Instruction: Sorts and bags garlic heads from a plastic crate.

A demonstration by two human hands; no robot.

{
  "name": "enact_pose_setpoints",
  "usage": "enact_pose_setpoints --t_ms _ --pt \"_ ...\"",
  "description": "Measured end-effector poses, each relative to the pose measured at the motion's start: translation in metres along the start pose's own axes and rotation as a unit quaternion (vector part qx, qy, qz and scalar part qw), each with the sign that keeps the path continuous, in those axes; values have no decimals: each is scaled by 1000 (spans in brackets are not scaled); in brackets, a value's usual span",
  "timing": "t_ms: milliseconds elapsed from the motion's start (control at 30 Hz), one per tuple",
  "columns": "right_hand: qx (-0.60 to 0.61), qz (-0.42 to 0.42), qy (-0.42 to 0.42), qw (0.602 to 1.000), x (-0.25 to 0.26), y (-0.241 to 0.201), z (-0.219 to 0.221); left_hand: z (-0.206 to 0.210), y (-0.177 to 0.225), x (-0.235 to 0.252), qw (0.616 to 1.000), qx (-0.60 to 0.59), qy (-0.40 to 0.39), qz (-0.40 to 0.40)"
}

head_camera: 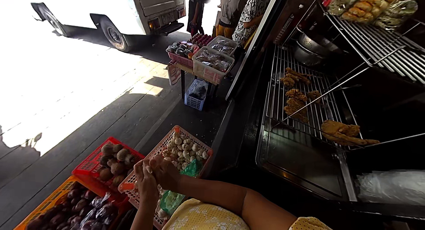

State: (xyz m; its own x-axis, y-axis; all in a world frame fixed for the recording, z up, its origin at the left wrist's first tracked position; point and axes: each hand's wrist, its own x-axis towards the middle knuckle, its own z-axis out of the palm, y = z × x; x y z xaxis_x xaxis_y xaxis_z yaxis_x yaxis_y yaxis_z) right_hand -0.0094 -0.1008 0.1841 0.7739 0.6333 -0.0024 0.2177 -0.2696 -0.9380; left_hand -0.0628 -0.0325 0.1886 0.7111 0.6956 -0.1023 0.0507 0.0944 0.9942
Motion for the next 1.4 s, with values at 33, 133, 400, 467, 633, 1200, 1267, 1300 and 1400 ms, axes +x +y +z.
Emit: enact_pose_setpoints --t_ms 33,133,400,467,633,1200,1267,1300,1400 --pt "-28 -17 -14 999 -2 0 3 -3 0 3 1000 -11 16 -9" --pt "-96 -38 -28 994 -3 2 8 -5 0 4 998 -16 43 -33" --pt "-253 -150 -11 956 2 1 -3 -8 -11 0 993 5 36 -112" --pt "-257 -159 -27 953 3 4 -3 -10 -16 0 990 -5 33 -138" --pt "-158 -107 -97 977 3 2 -3 -11 -23 0 970 -32 63 -232" --pt "-130 80 -156 976 8 4 -2 -13 -42 17 944 -213 96 -233" --pt "-178 92 -183 962 9 -3 -3 -15 -40 16 939 -252 88 -216" --pt "-180 93 -187 961 9 -2 -3 -16 -38 17 938 -259 94 -210" --pt "-149 67 -177 971 5 1 3 -15 -27 15 938 -255 116 -203"
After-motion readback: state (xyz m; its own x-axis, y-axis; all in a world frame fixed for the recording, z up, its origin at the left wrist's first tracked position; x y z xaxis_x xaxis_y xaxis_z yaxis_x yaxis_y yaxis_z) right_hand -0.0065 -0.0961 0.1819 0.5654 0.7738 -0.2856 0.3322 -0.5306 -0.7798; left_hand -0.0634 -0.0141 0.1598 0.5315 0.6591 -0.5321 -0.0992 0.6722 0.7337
